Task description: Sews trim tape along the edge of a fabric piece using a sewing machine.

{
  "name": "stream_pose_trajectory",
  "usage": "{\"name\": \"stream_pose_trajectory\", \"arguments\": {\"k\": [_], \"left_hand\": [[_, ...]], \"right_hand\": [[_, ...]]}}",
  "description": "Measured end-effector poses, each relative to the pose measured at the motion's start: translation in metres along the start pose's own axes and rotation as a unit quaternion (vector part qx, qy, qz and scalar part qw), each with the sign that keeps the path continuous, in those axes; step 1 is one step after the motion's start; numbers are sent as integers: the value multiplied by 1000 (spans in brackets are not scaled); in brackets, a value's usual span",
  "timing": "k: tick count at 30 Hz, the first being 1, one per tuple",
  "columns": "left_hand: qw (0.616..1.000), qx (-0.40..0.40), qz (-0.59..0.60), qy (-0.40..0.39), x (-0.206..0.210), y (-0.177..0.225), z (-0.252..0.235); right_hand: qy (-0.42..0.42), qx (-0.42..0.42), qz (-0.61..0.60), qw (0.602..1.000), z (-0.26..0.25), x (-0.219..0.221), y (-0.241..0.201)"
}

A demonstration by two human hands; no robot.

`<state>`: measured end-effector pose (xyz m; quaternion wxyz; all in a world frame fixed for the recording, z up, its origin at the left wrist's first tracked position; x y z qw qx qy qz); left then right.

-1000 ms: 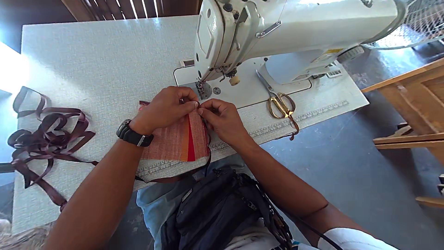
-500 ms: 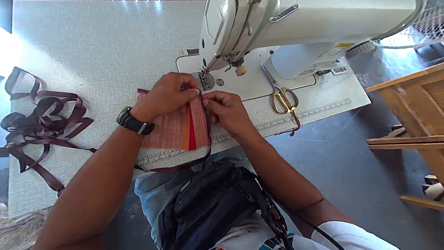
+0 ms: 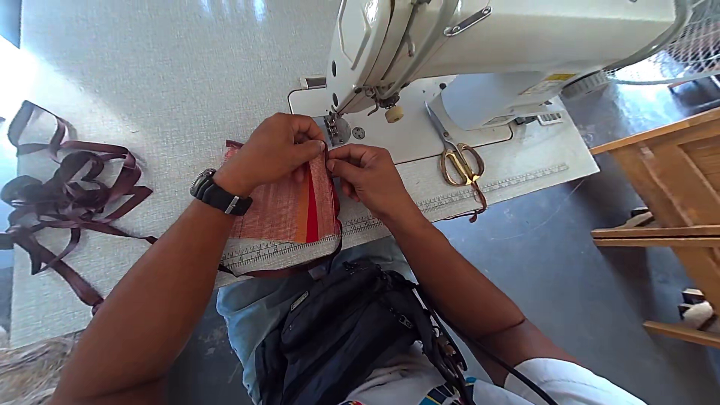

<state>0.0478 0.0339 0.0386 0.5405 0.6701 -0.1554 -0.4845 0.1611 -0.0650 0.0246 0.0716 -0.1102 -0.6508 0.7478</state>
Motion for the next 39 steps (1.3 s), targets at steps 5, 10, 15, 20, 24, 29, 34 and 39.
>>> {"name": "stream_pose_trajectory", "arguments": {"k": [5,10,15,20,24,29,34,39], "left_hand": [[999,6,31,3,-4,1,0],[999,30,42,-14,-8,8,3],[998,35,37,-45,-5,10,6],[998,28,-56,-29,-7,8,6],[986,64,-156,-8,-10,7,5],[978,71,-198,-9,-9,6,4],[982,80,-172,-14,-6,10,5],[985,115,-130,2,-5,18,12]], "right_hand": [[4,-28,32,999,-2,0,-8],[9,-56,70,996,1,0,-16],[11,-47,67,997,2,-1,-12],[21,-34,48,998,2,-6,-4],[25,-23,36,999,1,-11,2],[27,-18,38,999,-1,-12,10],[11,-4,13,1000,0,-12,11],[15,-48,46,998,9,-13,-6]]}}
Point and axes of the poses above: each hand's wrist, its own z-axis away from the middle knuckle, its own x-axis out of the palm, y = z × x, the point moved 9 cm from there along -z, towards the middle knuckle, and after that the axes turned 6 degrees about -z, right-handed, at the moved point
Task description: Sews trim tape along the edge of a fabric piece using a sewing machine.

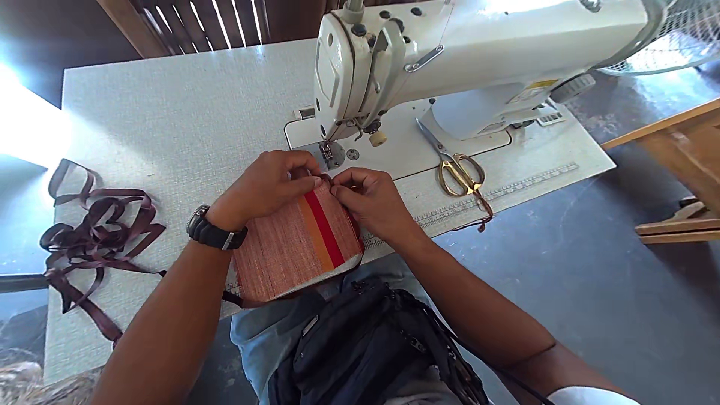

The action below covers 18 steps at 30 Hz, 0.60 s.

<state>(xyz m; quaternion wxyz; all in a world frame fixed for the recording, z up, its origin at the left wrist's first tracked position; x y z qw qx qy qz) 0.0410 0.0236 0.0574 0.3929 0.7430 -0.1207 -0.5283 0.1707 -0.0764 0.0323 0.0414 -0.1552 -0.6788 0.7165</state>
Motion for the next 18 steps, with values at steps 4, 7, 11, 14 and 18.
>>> {"name": "stream_pose_trajectory", "arguments": {"k": [4,7,11,14,18], "left_hand": [[999,28,15,18,-3,13,3],[998,52,31,28,-4,24,8],[997,62,37,18,1,27,8],[998,57,38,17,3,26,7],[998,42,30,24,4,24,7]], "right_hand": [[14,-49,9,999,11,-2,-16],[19,-87,26,996,19,-2,-24],[9,-96,30,995,19,-1,-24],[-6,-76,-3,997,16,-1,-17],[-13,-28,-37,999,12,-2,-12]]}}
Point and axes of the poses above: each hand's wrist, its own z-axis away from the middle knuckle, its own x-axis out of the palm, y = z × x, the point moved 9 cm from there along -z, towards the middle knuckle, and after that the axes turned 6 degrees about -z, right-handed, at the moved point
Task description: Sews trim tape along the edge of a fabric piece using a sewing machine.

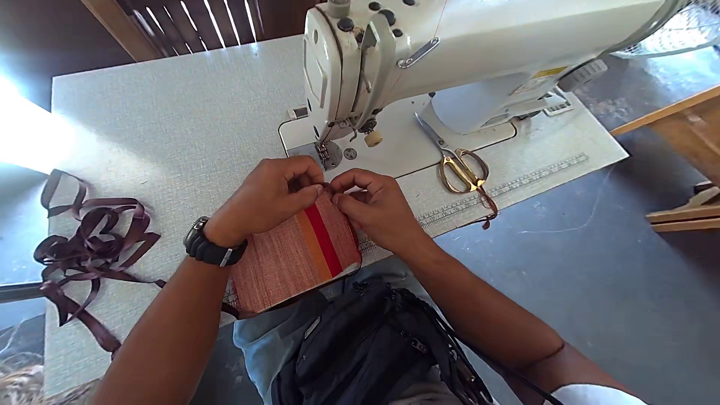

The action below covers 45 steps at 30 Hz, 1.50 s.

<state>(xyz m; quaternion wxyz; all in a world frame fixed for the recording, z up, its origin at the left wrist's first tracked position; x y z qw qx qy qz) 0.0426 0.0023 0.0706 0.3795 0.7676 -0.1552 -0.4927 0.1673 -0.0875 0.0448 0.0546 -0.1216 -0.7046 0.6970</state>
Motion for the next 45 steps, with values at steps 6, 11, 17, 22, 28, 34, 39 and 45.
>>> {"name": "stream_pose_trajectory", "arguments": {"k": [6,11,17,22,28,34,39,45], "left_hand": [[1000,-10,1,5,1,-7,3],[1000,-12,-1,6,2,-12,1],[999,-29,-17,-3,5,-13,-7],[1000,-23,-15,-11,5,-15,-3],[1000,-21,-14,-16,5,-15,-3],[999,-30,-24,-18,8,-18,-6],[999,-29,-18,-20,9,-18,-3],[999,-33,-18,-19,8,-19,-4]], "right_hand": [[-5,39,-31,999,-4,2,5],[-11,34,-63,997,-5,4,7],[-23,29,-74,997,-5,6,10],[-33,33,-82,996,-6,8,12],[-29,37,-83,995,-6,9,13],[-22,40,-67,997,-6,8,14],[-10,48,-51,997,-8,5,17],[-6,60,-58,996,-10,2,21]]}}
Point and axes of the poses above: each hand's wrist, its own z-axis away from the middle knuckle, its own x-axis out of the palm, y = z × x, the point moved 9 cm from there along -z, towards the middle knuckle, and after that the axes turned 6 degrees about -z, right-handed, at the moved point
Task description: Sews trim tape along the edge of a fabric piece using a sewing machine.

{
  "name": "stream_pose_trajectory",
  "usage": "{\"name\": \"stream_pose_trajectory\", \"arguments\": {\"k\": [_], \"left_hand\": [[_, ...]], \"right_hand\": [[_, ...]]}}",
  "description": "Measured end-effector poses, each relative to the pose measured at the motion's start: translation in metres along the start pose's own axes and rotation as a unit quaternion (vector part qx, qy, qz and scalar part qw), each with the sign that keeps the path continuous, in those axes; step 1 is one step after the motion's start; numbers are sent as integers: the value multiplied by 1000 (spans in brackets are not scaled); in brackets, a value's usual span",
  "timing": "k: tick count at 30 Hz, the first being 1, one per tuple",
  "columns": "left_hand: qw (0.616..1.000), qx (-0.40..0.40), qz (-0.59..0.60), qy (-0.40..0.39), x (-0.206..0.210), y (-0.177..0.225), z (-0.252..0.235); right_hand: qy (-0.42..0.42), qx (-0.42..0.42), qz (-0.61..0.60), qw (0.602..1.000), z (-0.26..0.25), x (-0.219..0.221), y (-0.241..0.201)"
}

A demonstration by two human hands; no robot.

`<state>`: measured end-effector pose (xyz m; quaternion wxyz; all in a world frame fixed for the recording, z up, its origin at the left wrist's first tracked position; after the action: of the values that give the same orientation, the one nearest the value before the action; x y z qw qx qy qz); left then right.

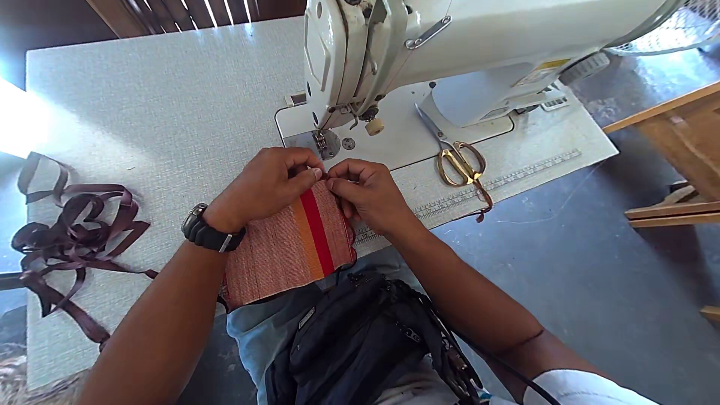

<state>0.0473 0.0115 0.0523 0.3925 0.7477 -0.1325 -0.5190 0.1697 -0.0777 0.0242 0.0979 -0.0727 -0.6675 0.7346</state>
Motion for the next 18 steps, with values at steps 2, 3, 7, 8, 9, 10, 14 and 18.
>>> {"name": "stream_pose_trajectory", "arguments": {"k": [2,3,7,8,9,10,14,18], "left_hand": [[1000,8,-2,8,-1,2,0],[1000,11,1,11,-1,2,0],[1000,8,16,3,2,2,0],[1000,9,17,4,2,3,0],[1000,9,18,5,3,3,0],[1000,7,17,8,3,3,0],[1000,4,7,14,4,2,-1],[1000,1,2,16,3,2,-1]], "right_hand": [[2,1,-5,1000,-1,-1,0],[4,1,-6,1000,-1,-1,0],[10,4,-6,1000,-1,-2,1],[13,5,-3,1000,-1,-2,1],[17,4,2,1000,-1,-2,1],[21,3,9,1000,0,-2,1],[36,-10,38,999,0,-1,-1],[38,-22,62,997,1,-1,-3]]}}
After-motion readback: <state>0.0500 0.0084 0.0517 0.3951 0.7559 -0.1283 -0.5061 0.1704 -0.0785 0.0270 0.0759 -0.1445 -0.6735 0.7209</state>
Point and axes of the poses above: each hand's wrist, its own z-axis away from the middle knuckle, its own x-axis out of the palm, y = z × x, the point moved 9 cm from there along -z, towards the middle knuckle, and after that the axes turned 6 degrees about -z, right-handed, at the moved point
